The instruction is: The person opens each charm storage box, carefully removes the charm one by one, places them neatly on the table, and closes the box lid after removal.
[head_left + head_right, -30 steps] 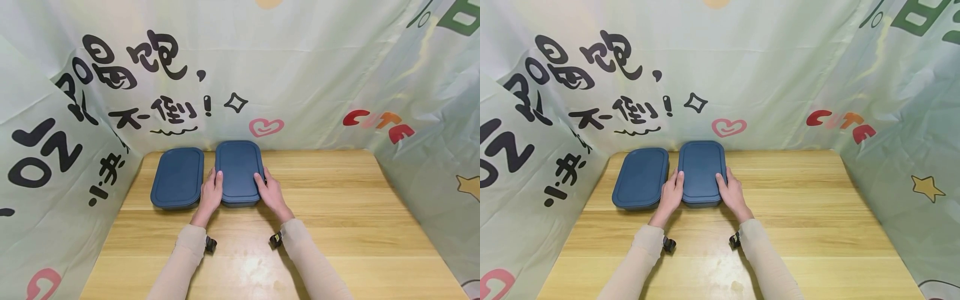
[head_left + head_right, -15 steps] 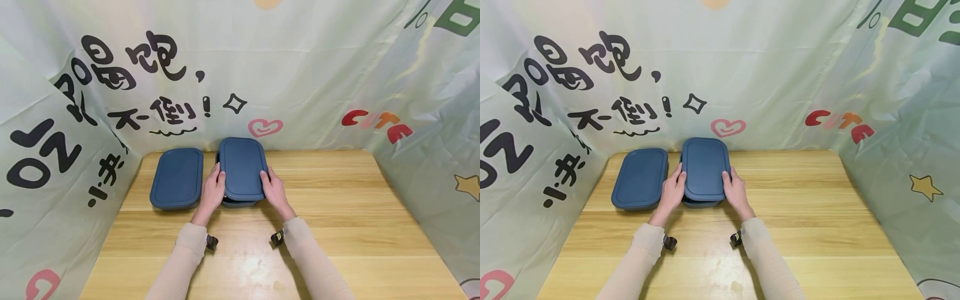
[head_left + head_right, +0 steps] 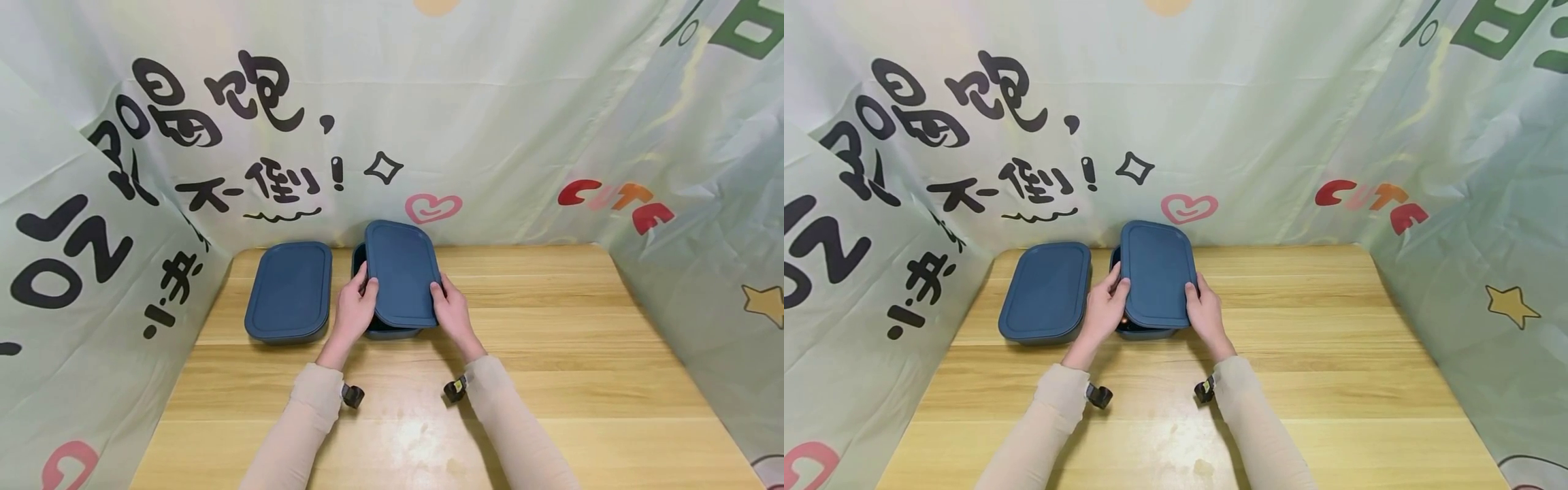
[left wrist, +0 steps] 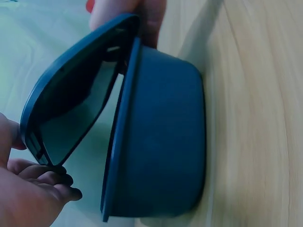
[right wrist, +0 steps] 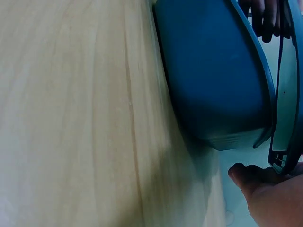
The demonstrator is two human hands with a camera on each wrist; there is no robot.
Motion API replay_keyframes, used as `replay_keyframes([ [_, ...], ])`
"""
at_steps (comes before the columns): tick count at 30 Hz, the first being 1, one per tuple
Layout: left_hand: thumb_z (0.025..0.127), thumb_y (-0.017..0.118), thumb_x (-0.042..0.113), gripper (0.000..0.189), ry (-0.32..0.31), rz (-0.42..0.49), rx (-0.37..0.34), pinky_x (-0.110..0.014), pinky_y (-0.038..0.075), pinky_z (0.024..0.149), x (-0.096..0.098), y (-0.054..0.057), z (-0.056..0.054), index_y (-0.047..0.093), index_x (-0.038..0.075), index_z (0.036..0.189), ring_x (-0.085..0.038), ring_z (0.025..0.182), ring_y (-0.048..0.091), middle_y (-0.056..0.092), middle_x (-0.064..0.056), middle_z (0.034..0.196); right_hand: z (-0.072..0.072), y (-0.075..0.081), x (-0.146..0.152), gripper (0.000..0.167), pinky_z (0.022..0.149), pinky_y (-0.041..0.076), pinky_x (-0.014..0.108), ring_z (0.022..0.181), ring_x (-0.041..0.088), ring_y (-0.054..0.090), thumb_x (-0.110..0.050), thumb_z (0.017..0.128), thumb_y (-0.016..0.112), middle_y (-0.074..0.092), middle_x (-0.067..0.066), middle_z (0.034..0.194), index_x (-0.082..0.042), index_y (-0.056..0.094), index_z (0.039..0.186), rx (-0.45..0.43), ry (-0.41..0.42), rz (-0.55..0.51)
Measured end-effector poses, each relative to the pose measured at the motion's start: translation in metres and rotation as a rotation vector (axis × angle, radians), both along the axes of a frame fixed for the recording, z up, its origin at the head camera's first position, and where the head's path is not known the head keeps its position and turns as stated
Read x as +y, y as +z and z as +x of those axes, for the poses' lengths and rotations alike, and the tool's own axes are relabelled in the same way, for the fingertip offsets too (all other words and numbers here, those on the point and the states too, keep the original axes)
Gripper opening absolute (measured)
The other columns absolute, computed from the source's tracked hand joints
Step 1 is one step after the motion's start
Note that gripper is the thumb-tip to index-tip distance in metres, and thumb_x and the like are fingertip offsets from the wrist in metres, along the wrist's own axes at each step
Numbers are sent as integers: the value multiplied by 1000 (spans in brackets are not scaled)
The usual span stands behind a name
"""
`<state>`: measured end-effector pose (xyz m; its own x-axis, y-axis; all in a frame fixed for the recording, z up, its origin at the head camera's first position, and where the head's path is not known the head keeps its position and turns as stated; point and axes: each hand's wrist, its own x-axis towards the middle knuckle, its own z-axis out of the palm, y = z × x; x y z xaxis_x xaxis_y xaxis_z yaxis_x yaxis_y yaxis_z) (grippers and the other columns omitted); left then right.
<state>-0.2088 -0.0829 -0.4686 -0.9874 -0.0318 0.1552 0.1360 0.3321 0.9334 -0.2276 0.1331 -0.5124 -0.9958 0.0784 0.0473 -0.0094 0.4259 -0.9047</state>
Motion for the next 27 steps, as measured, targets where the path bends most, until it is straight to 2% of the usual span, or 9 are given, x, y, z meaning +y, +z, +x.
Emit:
replay_keyframes([
  [3, 110, 54, 22, 54, -1, 57, -3, -45, 49, 114, 4, 2, 0, 42, 7, 160, -28, 142, 56, 49, -16, 160, 1, -1, 1, 57, 126, 34, 53, 153, 40, 41, -30, 112, 45, 44, 25, 163, 1, 40, 161, -6, -6, -3],
  [9, 109, 57, 22, 52, 17, 112, 7, -33, 55, 98, 10, 5, 1, 46, 11, 159, -23, 126, 67, 57, -18, 153, 2, -3, 0, 57, 125, 36, 53, 152, 41, 43, -29, 112, 45, 46, 25, 161, 3, 42, 159, -11, -19, -13],
  [12, 109, 57, 20, 52, -1, 170, 11, -25, 55, 81, 13, 6, 1, 46, 11, 159, -20, 92, 75, 52, -17, 158, 2, -3, -1, 55, 124, 38, 53, 150, 41, 46, -29, 112, 46, 49, 24, 159, 2, 45, 157, -7, -18, -13],
  [14, 109, 56, 19, 51, -8, 207, 7, -21, 49, 65, 15, 7, 2, 47, 10, 159, -18, 60, 61, 55, -19, 155, 2, -3, -2, 54, 123, 38, 53, 149, 40, 47, -29, 112, 47, 50, 23, 159, 0, 47, 157, -5, -15, -11],
  [15, 109, 56, 19, 51, -7, 218, 2, -20, 46, 64, 16, 8, 2, 47, 10, 159, -17, 60, 62, 55, -19, 156, 2, -3, -2, 54, 123, 38, 53, 149, 40, 47, -29, 112, 47, 51, 23, 159, 0, 48, 157, -2, -13, -10],
  [16, 109, 55, 18, 51, -7, 234, 0, -20, 45, 64, 17, 8, 2, 46, 9, 159, -18, 61, 63, 54, -20, 157, 3, -3, -2, 53, 123, 39, 53, 149, 40, 47, -29, 112, 47, 51, 23, 159, 0, 48, 157, 0, -11, -11],
  [18, 109, 55, 17, 51, 1, 251, -4, -20, 54, 80, 19, 9, 2, 47, 7, 158, -22, 98, 77, 48, -18, 162, 3, -3, -2, 54, 123, 39, 53, 149, 40, 47, -29, 112, 46, 51, 23, 159, 1, 48, 157, 1, -12, -15],
  [21, 108, 55, 15, 51, 14, 282, -13, -33, 49, 112, 23, 11, 2, 46, 4, 158, -25, 147, 49, 42, -15, 165, 4, -3, -1, 54, 123, 38, 53, 149, 39, 47, -30, 112, 46, 50, 22, 159, 0, 47, 157, 0, -13, -23],
  [27, 107, 56, 12, 51, 32, 332, -26, -46, 42, 119, 31, 15, 4, 47, 1, 156, -30, 150, 47, 44, -17, 163, 2, 2, 3, 54, 121, 41, 53, 147, 39, 50, -31, 112, 46, 52, 23, 158, -1, 48, 157, -20, -6, -3],
])
